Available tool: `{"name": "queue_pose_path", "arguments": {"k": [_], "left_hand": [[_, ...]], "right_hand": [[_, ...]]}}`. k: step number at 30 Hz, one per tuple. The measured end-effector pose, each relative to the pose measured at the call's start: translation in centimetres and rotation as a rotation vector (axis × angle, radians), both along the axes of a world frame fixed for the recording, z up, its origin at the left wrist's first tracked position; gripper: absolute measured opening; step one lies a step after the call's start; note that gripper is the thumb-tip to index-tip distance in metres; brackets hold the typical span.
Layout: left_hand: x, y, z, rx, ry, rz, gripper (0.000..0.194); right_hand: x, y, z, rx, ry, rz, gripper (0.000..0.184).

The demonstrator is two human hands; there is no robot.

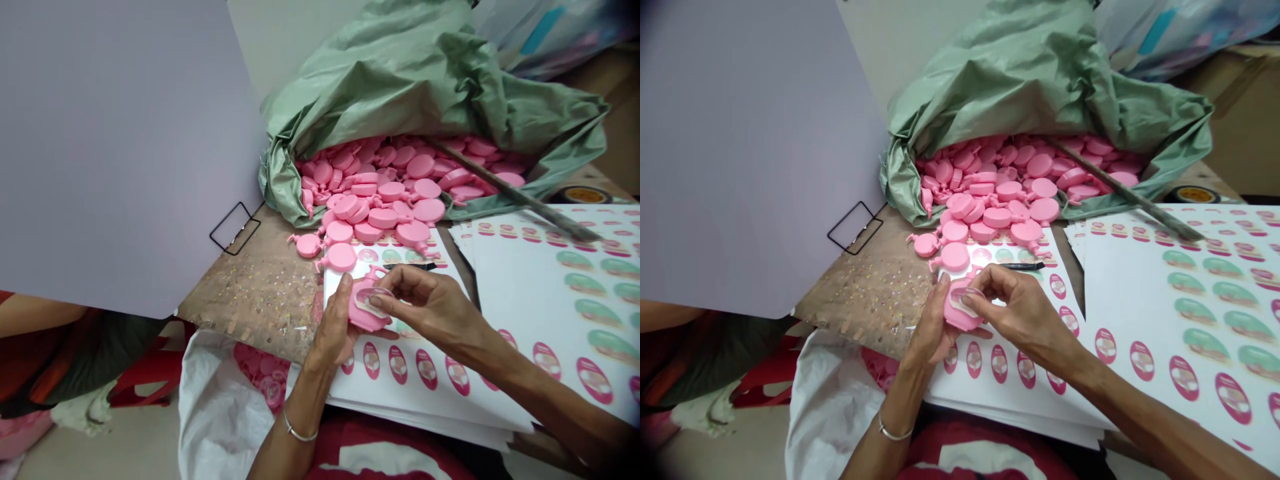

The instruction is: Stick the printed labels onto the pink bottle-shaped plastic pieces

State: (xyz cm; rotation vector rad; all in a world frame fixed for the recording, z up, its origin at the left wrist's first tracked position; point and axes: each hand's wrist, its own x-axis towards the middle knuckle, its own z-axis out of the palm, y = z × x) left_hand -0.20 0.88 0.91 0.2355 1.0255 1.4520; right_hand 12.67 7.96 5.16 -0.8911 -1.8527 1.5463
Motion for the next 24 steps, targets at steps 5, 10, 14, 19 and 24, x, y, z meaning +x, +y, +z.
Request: {"name": "queue_pose_path", "arguments": {"k": [5,10,14,19,24], "left_hand": [[0.27,0.29,0.83,0.072,-0.037,-0.048,0.051],[0.32,0.29,0.82,0.051,-0.065,-0.004,0.049],[0.24,0.41,0.96,-0.001,-0.089,0.0,0.056],[0.42,0.61,1.21,-0.046,-0.079,0.039,0.058],[0.68,0.63,1.26,-0.057,-0.026,0.104,0.056]], "right_hand": [[-0.03,-0.11,-0.02,-0.011,-0.004,-0.002,0.027],[-0.17,-0.25,0.05,0.004,-0.045,0.014,0.027],[-0.18,-0.37,0.2,-0.01,-0.056,-0.005,0.029],[-0.23,-0.32,0.3,-0.084,-0.024,-0.017,0.032],[-0.27,-0.33,0.28,-0.043,-0.036,-0.025,0.033]]}}
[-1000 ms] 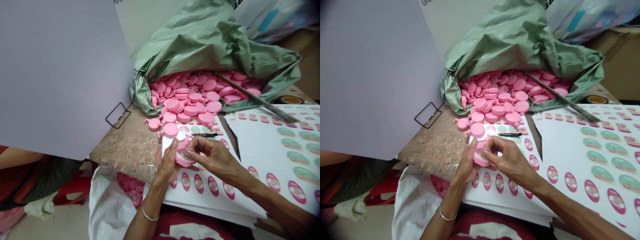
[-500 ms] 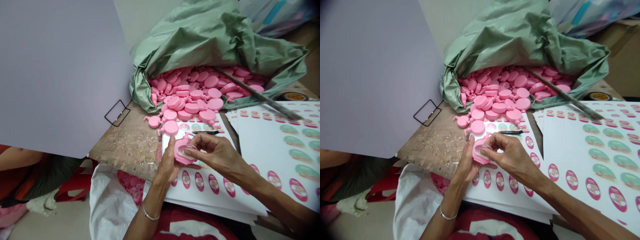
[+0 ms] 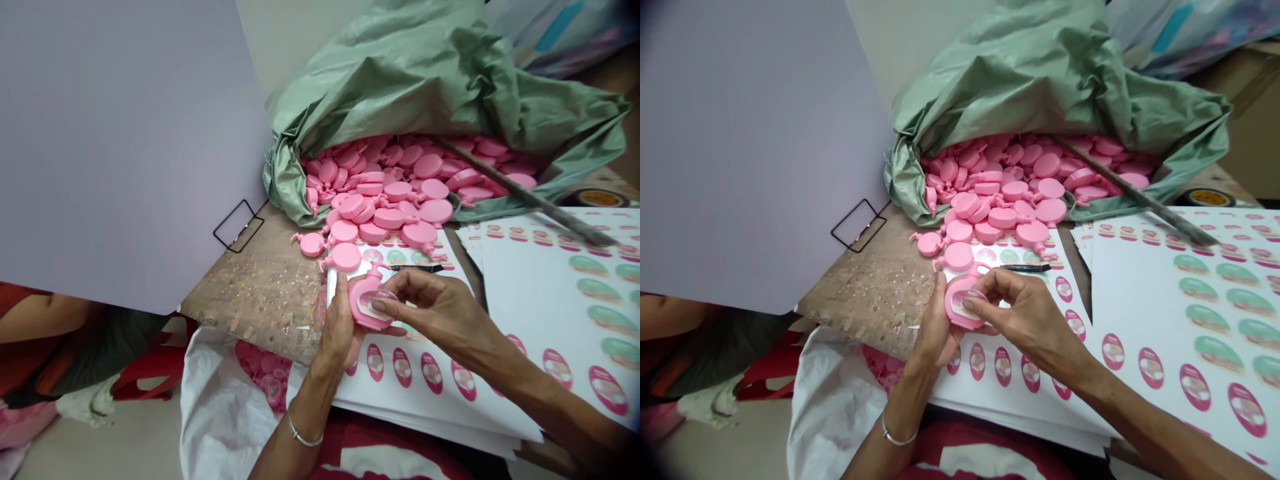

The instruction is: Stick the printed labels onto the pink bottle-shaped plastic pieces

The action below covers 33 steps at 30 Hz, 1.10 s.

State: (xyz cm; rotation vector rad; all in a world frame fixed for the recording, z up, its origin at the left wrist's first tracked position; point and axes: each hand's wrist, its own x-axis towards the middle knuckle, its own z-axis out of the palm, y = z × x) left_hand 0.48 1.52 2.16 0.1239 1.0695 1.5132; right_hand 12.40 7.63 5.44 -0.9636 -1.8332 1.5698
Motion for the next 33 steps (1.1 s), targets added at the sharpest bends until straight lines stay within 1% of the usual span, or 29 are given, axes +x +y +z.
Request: {"name": "queue_pose_path", "arguments": {"k": [10,16,22,28,33], "left_hand": [[0.1,-0.05,0.0,0.09,-0.039,0.027,0.054],[0.14,-0.09,-0.28,0.072,-0.06,0.063,0.052],[0.16,-0.13,-0.21,0.071,-0.069,0.075,0.052],[0.21,-0.11,-0.28,0.105,-0.033,0.05,0.054],[0.24,-0.07,-0.24,0.088,-0.022,0.056,0.054]], "right_hand": [[-0.27,-0.19,0.03,0.091,-0.045,0.008,0.028],[-0.47,-0.34,0.04,0.132,-0.06,0.001,0.028],[-0.57,-0.47,0.12,0.172,-0.066,-0.007,0.027],[-0.52,-0.51,0.21,0.164,-0.064,-0.003,0.026],[-0.58,-0.59,0.26,0.165,-0.07,-0.007,0.026]]}}
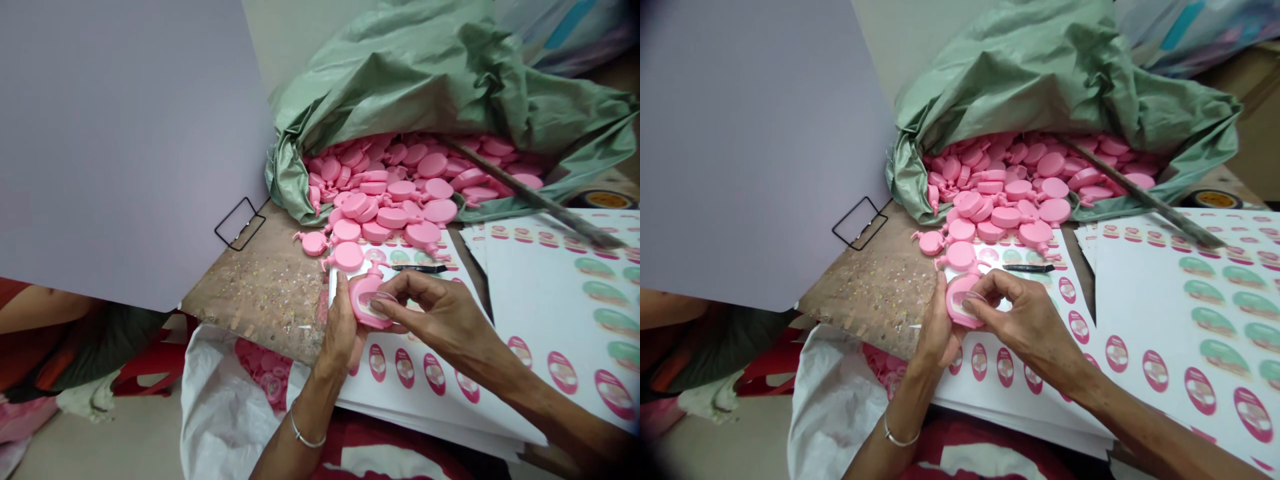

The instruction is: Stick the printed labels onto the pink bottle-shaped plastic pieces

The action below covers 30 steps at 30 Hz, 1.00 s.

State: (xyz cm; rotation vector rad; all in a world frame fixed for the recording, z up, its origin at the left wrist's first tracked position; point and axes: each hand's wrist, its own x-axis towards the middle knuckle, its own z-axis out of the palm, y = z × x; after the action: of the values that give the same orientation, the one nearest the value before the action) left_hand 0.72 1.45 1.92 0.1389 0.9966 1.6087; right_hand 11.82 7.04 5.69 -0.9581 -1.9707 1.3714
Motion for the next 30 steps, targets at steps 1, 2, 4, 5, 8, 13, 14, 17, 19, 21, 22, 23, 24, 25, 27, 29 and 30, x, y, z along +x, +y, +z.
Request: {"name": "queue_pose_path", "arguments": {"k": [1,2,4,5,8,13,14,17,19,21,22,23,24,25,27,29,30], "left_hand": [[0.01,0.01,0.05,-0.002,-0.001,0.001,0.054],[0.03,0.01,0.1,-0.003,-0.003,0.0,0.054],[0.05,0.01,0.22,0.003,0.0,-0.002,0.054],[0.06,0.0,0.27,0.009,0.005,-0.002,0.054],[0.08,-0.03,0.4,0.018,0.017,-0.003,0.053],[0.08,-0.08,0.38,-0.002,0.012,-0.006,0.053],[0.08,-0.08,0.34,-0.002,0.01,-0.004,0.054],[0.08,-0.06,0.26,0.004,0.006,-0.006,0.054],[0.08,-0.04,0.27,0.003,0.008,-0.009,0.055],[0.08,-0.04,0.33,0.001,0.014,-0.013,0.056],[0.09,-0.05,0.36,0.003,0.02,-0.014,0.056],[0.1,-0.06,0.38,0.006,0.026,-0.015,0.057],[0.11,-0.07,0.39,0.009,0.035,-0.014,0.057],[0.12,-0.07,0.38,0.011,0.047,-0.013,0.058],[0.11,-0.08,0.26,0.015,0.068,-0.009,0.058],[0.05,-0.08,0.01,0.017,0.079,-0.014,0.058],[0.0,-0.08,-0.15,0.014,0.085,-0.015,0.057]], "right_hand": [[-0.03,-0.03,0.0,0.003,0.001,-0.001,0.025],[-0.05,-0.06,0.0,0.006,0.002,-0.004,0.024],[-0.09,-0.09,-0.02,0.01,0.003,-0.011,0.023],[-0.1,-0.1,-0.05,0.011,0.003,-0.014,0.022],[-0.07,-0.06,-0.2,0.018,0.008,-0.016,0.022],[0.12,0.03,-0.49,0.004,0.009,-0.027,0.02],[0.15,0.03,-0.49,0.002,0.007,-0.029,0.02],[0.16,0.01,-0.36,0.001,0.006,-0.029,0.022],[0.13,-0.02,-0.23,-0.002,0.009,-0.024,0.022],[0.11,-0.05,-0.12,0.002,0.008,-0.02,0.022],[0.11,-0.07,-0.09,0.007,0.004,-0.018,0.021],[0.11,-0.09,-0.07,0.013,0.0,-0.016,0.021],[0.11,-0.12,-0.06,0.017,-0.004,-0.013,0.021],[0.12,-0.16,-0.05,0.021,-0.005,-0.012,0.02],[0.11,-0.23,0.02,0.04,-0.006,-0.013,0.019],[0.07,-0.31,0.15,0.077,-0.014,-0.027,0.017],[0.03,-0.34,0.23,0.099,-0.022,-0.035,0.017]]}}
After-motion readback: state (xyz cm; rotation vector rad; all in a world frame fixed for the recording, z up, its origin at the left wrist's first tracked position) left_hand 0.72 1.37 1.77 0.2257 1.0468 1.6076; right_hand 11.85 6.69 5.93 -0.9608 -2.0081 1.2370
